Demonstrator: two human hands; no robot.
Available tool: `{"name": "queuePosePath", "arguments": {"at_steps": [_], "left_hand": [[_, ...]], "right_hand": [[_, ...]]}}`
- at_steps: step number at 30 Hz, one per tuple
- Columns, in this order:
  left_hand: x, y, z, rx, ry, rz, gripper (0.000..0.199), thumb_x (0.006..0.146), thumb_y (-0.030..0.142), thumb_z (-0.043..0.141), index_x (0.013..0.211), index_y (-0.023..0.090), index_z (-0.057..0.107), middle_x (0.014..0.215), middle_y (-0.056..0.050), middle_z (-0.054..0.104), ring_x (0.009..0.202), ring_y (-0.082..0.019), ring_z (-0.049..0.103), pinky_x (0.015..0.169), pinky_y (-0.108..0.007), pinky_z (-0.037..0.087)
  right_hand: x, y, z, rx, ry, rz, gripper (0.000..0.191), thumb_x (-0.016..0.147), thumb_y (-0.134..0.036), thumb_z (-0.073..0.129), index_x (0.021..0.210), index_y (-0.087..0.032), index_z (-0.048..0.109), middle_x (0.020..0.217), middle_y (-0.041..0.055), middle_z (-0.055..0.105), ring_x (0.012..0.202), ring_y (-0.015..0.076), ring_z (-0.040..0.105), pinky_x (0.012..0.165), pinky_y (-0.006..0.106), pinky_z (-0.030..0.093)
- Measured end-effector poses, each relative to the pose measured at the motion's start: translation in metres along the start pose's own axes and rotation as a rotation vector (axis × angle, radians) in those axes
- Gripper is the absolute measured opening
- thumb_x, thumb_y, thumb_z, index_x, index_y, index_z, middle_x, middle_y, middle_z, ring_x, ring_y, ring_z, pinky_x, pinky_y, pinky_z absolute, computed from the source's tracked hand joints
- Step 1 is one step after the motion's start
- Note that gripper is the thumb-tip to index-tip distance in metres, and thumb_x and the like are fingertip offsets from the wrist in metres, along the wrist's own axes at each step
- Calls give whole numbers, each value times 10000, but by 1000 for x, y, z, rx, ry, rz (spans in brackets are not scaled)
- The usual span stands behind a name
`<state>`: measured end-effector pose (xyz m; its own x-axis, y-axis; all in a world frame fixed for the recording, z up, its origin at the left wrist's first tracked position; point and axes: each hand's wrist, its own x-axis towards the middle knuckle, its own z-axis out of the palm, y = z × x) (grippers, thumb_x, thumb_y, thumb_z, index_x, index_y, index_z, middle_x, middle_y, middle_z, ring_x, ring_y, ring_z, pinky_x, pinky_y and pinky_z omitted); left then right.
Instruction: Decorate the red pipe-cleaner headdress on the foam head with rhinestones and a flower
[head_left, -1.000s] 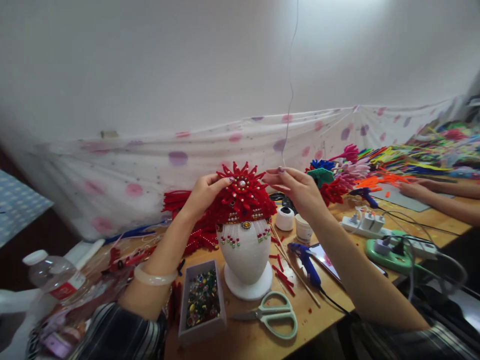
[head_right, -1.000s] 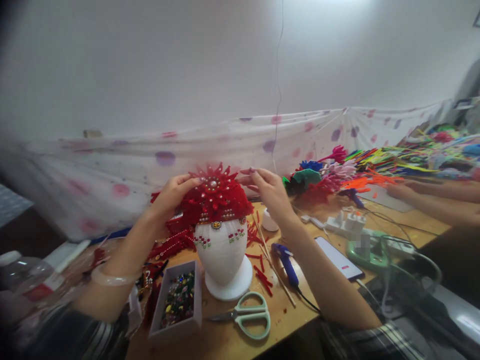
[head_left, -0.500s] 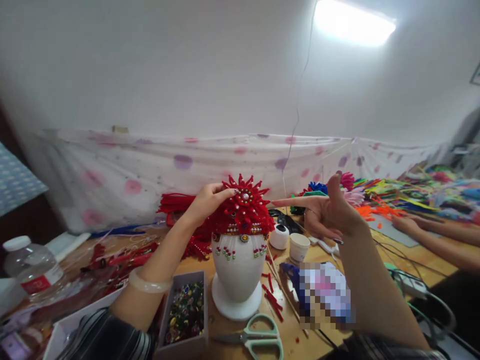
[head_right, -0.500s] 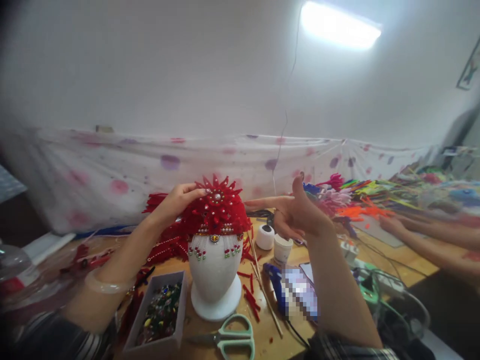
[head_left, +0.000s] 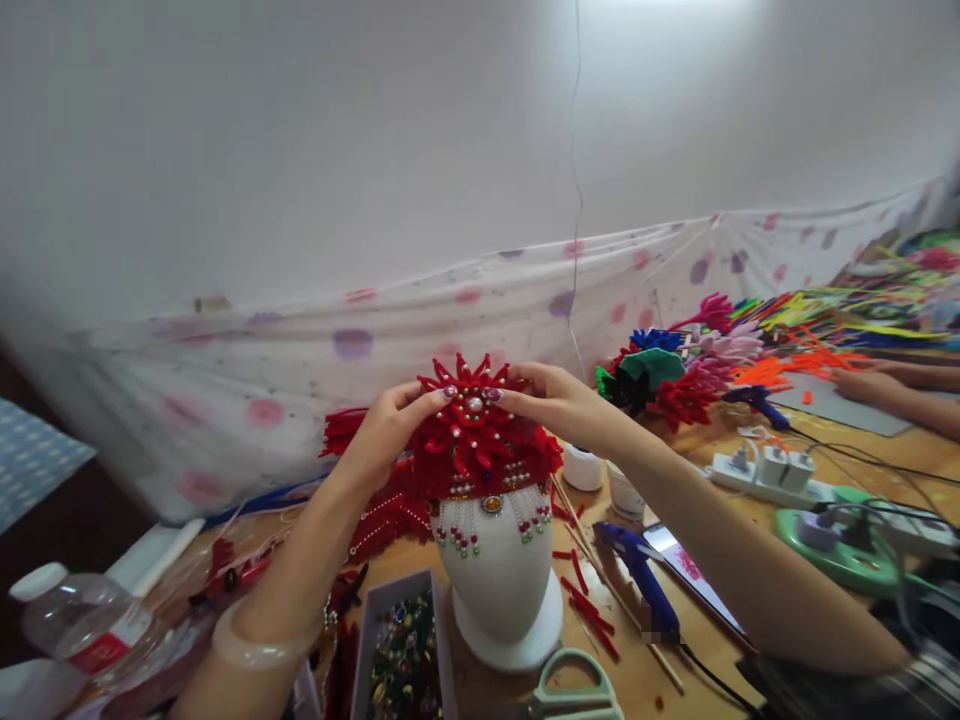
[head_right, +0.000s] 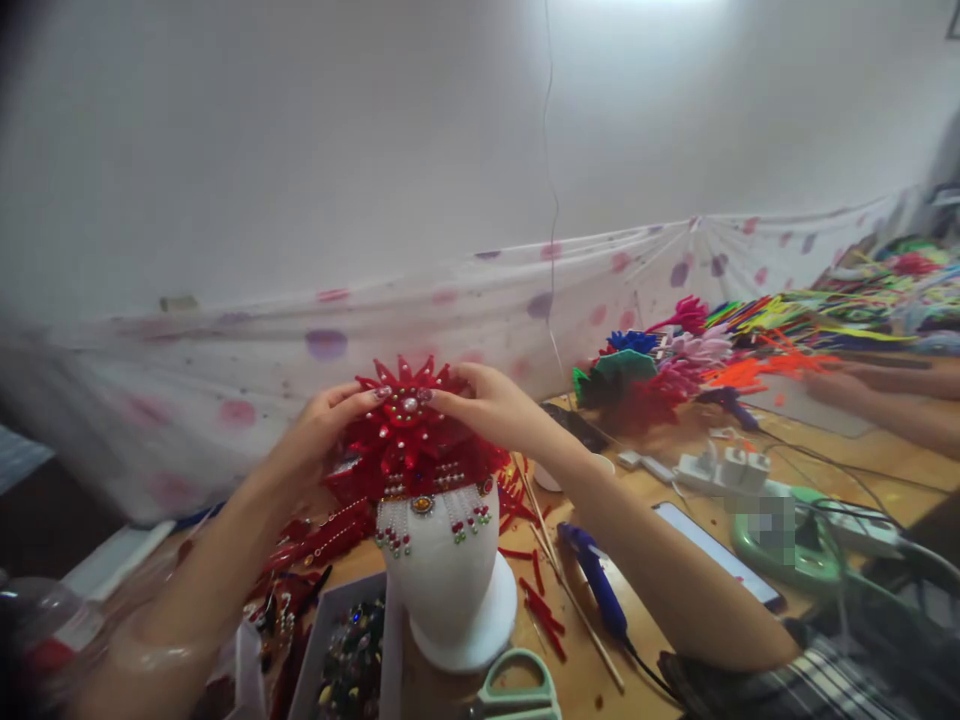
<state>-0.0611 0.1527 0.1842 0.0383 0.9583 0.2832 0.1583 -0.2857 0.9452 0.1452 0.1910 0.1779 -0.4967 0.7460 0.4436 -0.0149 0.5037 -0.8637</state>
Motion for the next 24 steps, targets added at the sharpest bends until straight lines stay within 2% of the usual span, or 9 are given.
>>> {"name": "queuePosePath", "arguments": {"at_steps": [3, 8, 13, 16, 20, 24], "left_hand": [[2, 1, 0, -25, -1, -13, 329, 682, 473, 726, 813, 175, 677, 725, -33, 723, 648, -178, 638, 606, -289, 494], [6, -1, -1, -7, -46, -49, 350, 706, 505, 745, 824, 183, 676, 733, -42, 719, 715, -213, 661, 645, -315, 510], [7, -8, -10, -111, 96, 45, 392, 697, 597, 693, 778, 217, 642, 774, -32, 702, 755, -199, 643, 722, -321, 515], [-3, -9, -16, -67, 110, 84, 411, 749, 600, 658, 900, 218, 677, 916, -54, 732, 836, -217, 661, 784, -350, 528], [-21, -11, -25, 0, 86, 142, 470, 852, 606, 601, 1116, 228, 694, 1123, -88, 734, 1060, -276, 660, 918, -405, 515], [-30, -17, -28, 68, 57, 318, 434, 943, 573, 511, 1225, 294, 690, 1366, -43, 652, 1365, -272, 497, 1162, -402, 341]], "right_hand": [[3, -1, -4, 21, 27, 28, 181, 842, -362, 683, 886, -186, 687, 806, 47, 729, 649, 148, 648, 566, 257, 501], [4, 0, -11, -34, -21, 81, 186, 850, -365, 661, 885, -184, 682, 683, 16, 673, 534, 121, 567, 483, 245, 424], [4, 3, -8, -24, 63, 69, 245, 811, -380, 699, 952, -184, 656, 763, 39, 703, 593, 141, 594, 517, 260, 433], [1, 1, -6, -8, 122, 22, 260, 782, -379, 715, 946, -193, 636, 708, 1, 663, 577, 125, 572, 511, 251, 417], [-6, -3, -6, -6, 134, 24, 283, 755, -396, 718, 931, -189, 637, 700, -7, 657, 547, 107, 547, 499, 249, 402], [-10, 0, -4, -28, 159, 52, 331, 756, -415, 714, 976, -187, 619, 677, -14, 641, 534, 110, 540, 496, 255, 395]]}}
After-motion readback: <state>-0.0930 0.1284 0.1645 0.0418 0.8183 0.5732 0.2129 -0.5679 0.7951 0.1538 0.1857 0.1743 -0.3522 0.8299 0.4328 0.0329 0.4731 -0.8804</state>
